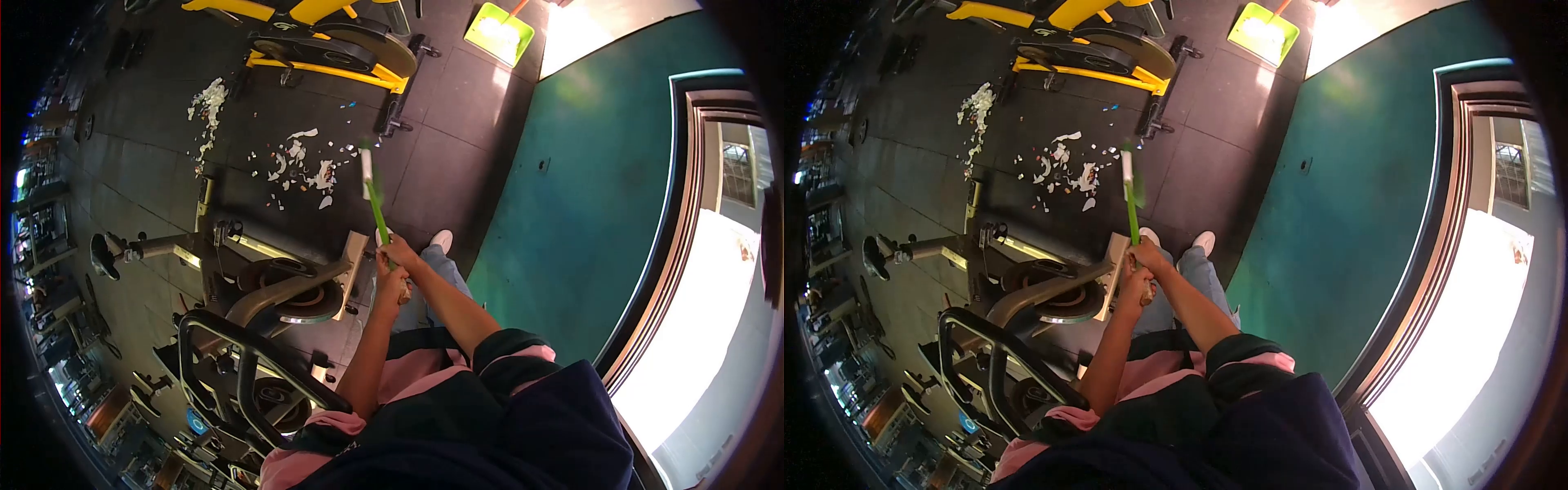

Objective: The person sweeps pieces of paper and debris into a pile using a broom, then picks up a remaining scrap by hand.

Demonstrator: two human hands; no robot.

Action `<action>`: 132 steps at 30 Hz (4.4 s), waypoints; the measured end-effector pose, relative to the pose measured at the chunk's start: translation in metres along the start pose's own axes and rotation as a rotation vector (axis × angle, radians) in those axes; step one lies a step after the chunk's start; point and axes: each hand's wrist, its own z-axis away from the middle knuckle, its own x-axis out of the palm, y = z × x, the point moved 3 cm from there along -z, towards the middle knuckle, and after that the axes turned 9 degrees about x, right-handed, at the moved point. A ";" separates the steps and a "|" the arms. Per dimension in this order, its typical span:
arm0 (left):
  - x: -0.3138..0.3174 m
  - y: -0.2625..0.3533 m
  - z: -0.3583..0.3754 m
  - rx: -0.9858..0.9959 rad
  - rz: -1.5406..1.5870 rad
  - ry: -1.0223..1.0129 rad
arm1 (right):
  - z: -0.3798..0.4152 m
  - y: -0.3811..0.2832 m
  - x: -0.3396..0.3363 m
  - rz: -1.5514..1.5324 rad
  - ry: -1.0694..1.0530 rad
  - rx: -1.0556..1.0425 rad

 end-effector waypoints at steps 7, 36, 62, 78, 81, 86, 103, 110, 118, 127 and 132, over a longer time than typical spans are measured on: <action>0.040 -0.007 0.030 0.121 -0.164 0.094 | 0.043 -0.015 -0.026 0.104 0.015 -0.259; 0.107 -0.030 -0.030 0.248 -0.189 0.168 | 0.021 -0.049 -0.104 0.383 0.010 -0.313; 0.063 0.061 -0.058 0.102 0.005 0.280 | -0.044 -0.107 -0.034 0.221 -0.111 -0.188; 0.129 0.030 -0.036 -0.073 -0.139 -0.001 | 0.017 -0.086 -0.117 0.376 -0.126 0.205; 0.062 0.032 -0.073 -0.068 -0.345 0.057 | -0.030 -0.091 -0.060 0.345 -0.061 -0.017; 0.014 0.097 -0.087 0.095 -0.353 0.187 | -0.091 -0.099 -0.005 0.395 -0.072 -0.030; 0.048 0.078 -0.083 0.054 0.091 0.030 | -0.018 -0.152 -0.035 0.552 0.085 0.063; -0.023 0.160 -0.107 -0.006 0.194 0.053 | -0.084 -0.197 0.045 0.389 -0.134 -0.024; 0.015 0.119 -0.102 0.276 -0.046 0.282 | -0.067 -0.190 0.018 0.476 0.024 -0.441; 0.058 0.106 -0.110 0.080 -0.135 0.004 | -0.051 -0.190 -0.049 0.551 0.116 -0.076; 0.035 0.107 -0.154 0.110 -0.001 0.185 | -0.115 -0.186 -0.024 0.398 -0.127 0.052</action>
